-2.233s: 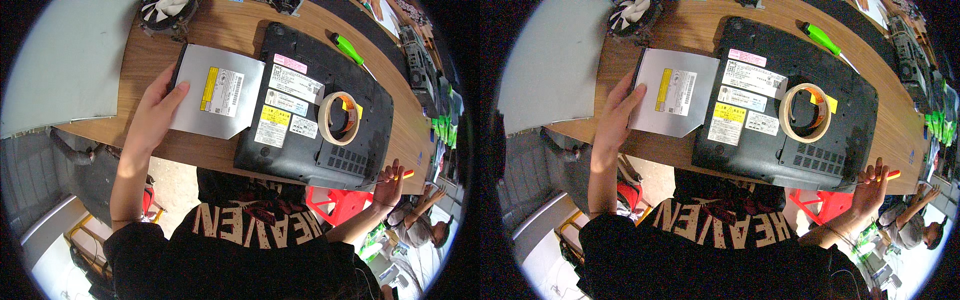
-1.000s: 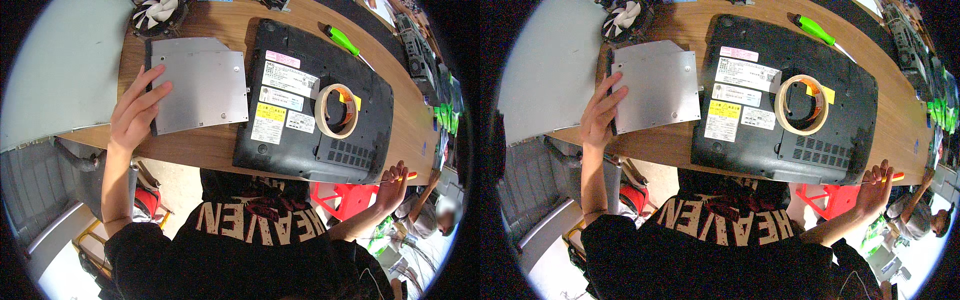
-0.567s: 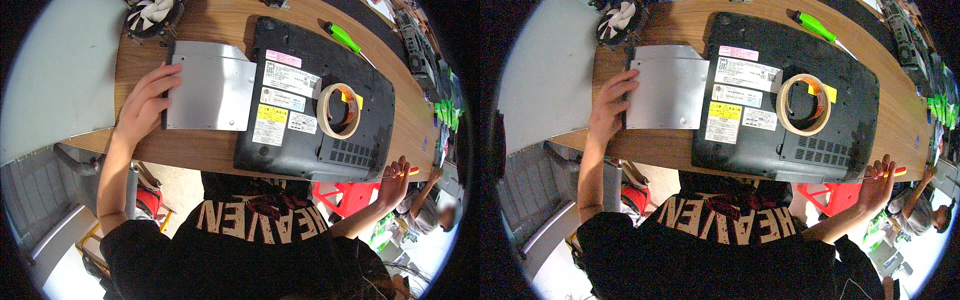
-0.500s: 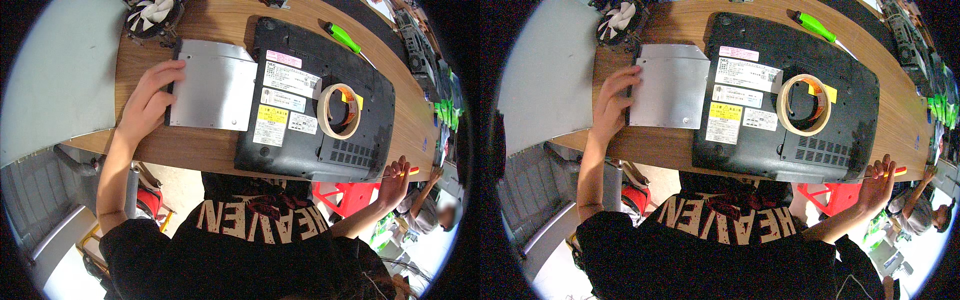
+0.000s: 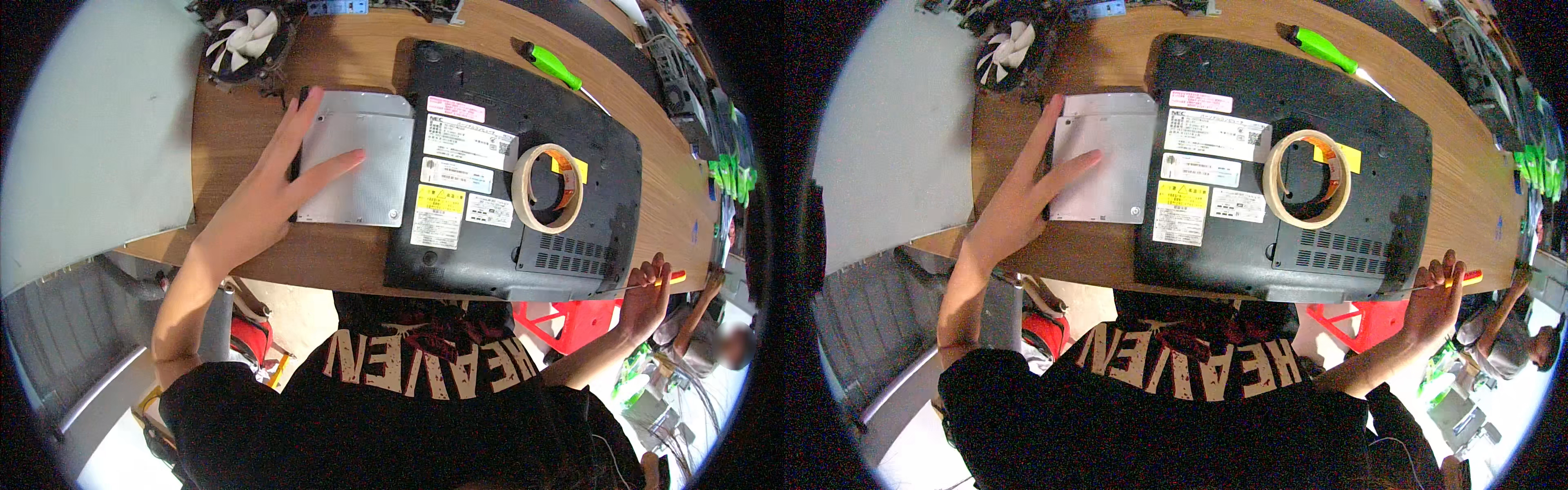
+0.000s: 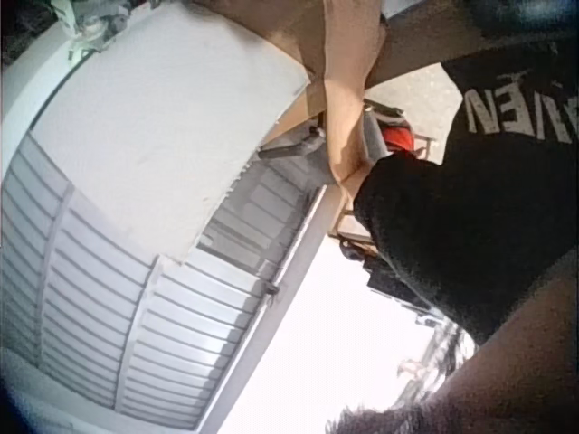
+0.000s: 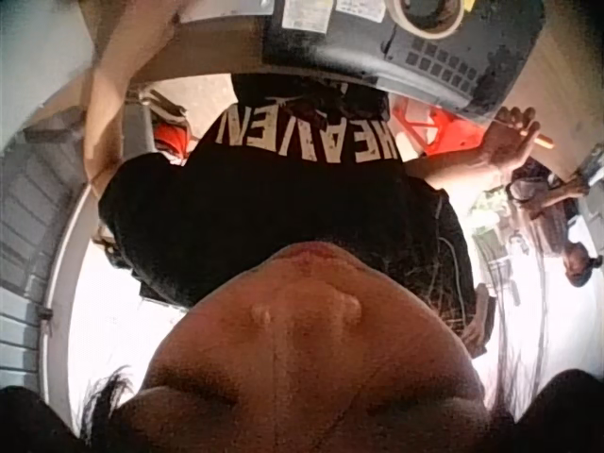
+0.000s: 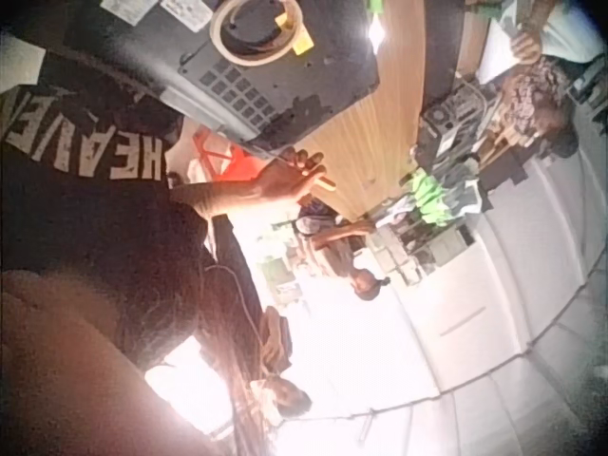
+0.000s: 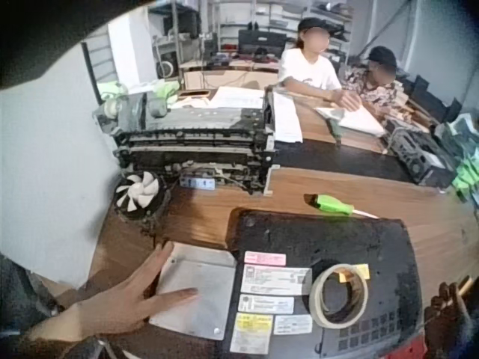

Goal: The person uses a screwdriver to remove several screws from the bottom of a laptop, places the screws in a roll of tape, and then slides out the optical drive before continuing to remove more screws.

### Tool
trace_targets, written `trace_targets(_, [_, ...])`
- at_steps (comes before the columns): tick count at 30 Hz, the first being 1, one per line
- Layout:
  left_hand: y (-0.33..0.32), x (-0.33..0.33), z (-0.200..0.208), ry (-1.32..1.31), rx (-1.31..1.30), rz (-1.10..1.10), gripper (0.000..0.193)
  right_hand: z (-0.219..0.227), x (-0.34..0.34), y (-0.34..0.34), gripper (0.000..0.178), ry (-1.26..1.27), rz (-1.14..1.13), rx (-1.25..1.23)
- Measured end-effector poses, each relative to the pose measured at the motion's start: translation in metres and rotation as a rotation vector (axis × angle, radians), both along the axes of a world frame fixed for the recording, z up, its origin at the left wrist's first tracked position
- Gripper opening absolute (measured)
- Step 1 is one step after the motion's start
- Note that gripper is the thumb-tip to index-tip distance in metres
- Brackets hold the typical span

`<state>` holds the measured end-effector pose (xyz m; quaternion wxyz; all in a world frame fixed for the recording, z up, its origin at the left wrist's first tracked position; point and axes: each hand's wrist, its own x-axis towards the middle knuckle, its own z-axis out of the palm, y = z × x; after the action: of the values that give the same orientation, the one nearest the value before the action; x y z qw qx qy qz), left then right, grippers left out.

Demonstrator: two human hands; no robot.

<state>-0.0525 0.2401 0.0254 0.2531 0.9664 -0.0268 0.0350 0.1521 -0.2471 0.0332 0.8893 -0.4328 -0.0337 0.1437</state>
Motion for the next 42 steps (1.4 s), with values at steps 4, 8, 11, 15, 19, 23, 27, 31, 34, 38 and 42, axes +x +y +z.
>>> trace_targets(4, [-0.001, 0.018, 0.008, 0.023, 0.049, -0.065, 0.08, -0.004, -0.006, -0.019, 0.017, -0.035, -0.094, 0.026])
trace_targets(8, [-0.008, 0.023, -0.011, 0.039, 0.057, -0.071, 0.069, 0.001, -0.026, 0.013, 0.04, 0.131, -0.593, -0.606])
trace_targets(11, [-0.029, 0.018, 0.006, -0.156, 0.199, -0.176, 0.053, -0.005, 0.015, 0.039, 0.027, 0.035, -0.273, -0.395])
trace_targets(15, [-0.003, 0.005, -0.023, -0.074, 0.752, -0.125, 0.067, -0.018, -0.005, 0.005, 0.019, -0.074, -0.289, -0.304])
trace_targets(19, [-0.021, 0.019, -0.031, -0.093, 0.546, -0.169, 0.065, -0.052, -0.017, -0.025, 0.021, -0.202, -0.575, -0.633])
trace_targets(23, [-0.014, 0.017, -0.037, -0.038, 0.381, -0.105, 0.069, -0.067, 0.009, -0.029, 0.028, -0.208, -0.533, -1.125])
trace_targets(27, [-0.005, 0.007, -0.035, 0.0, 0.268, -0.035, 0.077, -0.053, 0.01, -0.018, 0.041, -0.309, -0.251, -1.222])
trace_targets(31, [0.01, 0.005, -0.045, -0.079, 0.258, -0.102, 0.082, -0.067, 0.0, 0.007, 0.034, -0.315, -0.315, -1.104])
trace_targets(34, [0.009, 0.004, -0.037, -0.052, 0.261, -0.081, 0.081, -0.072, -0.006, 0.006, 0.034, -0.25, -0.315, -1.058])
trace_targets(38, [-0.003, -0.005, -0.029, -0.075, 0.192, 0.0, 0.084, -0.081, -0.003, -0.004, 0.032, -0.473, -0.307, -1.225])
trace_targets(42, [-0.011, -0.008, -0.026, -0.057, 0.228, 0.029, 0.085, -0.077, 0.003, 0.005, 0.033, -0.54, -0.371, -1.3])
